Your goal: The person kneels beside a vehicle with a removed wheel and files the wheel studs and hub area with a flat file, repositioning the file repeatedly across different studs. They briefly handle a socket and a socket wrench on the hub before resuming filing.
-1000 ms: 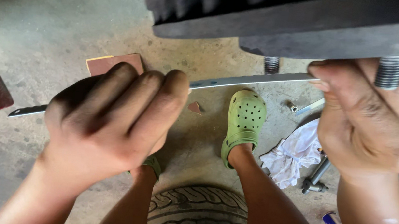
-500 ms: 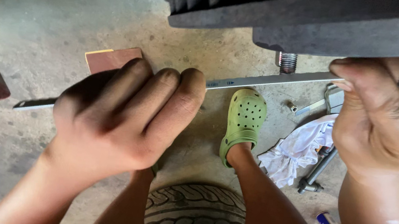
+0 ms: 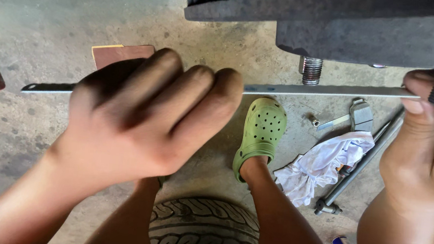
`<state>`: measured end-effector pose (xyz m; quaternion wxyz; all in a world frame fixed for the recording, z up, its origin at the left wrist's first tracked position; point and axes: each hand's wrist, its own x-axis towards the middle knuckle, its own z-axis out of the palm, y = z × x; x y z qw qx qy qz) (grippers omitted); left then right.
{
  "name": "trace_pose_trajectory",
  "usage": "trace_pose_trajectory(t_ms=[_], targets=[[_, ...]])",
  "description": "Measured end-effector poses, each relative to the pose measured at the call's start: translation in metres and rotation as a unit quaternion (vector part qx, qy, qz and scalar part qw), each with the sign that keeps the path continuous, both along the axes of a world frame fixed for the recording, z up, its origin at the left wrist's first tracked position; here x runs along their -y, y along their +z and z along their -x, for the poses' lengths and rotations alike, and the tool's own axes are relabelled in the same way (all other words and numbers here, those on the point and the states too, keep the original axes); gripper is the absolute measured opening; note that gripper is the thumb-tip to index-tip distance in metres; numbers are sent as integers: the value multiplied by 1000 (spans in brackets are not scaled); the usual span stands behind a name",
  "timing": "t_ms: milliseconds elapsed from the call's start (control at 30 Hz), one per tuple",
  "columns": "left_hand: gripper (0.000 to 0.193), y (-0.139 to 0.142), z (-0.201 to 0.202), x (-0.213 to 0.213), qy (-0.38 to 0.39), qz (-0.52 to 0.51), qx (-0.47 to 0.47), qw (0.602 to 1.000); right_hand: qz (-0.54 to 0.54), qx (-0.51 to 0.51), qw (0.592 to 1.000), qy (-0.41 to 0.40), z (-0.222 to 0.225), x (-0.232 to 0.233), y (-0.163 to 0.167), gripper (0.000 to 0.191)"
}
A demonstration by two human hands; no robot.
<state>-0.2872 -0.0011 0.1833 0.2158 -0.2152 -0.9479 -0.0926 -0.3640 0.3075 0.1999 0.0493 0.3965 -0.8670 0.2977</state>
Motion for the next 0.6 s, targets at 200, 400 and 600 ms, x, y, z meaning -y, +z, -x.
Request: trace_pose_trajectory(t_ms=[200, 400, 600], targets=[[12, 0, 4, -3, -5, -13, 12, 1000, 3, -2, 1000, -5, 2, 0, -1, 22], [14, -1, 6, -5, -8, -24, 25, 999, 1, -9, 1000, -9, 1, -2, 0, 21], [12, -8, 6, -3, 3, -8, 11, 1000, -8, -22, 1000, -8, -1, 4, 0, 20]])
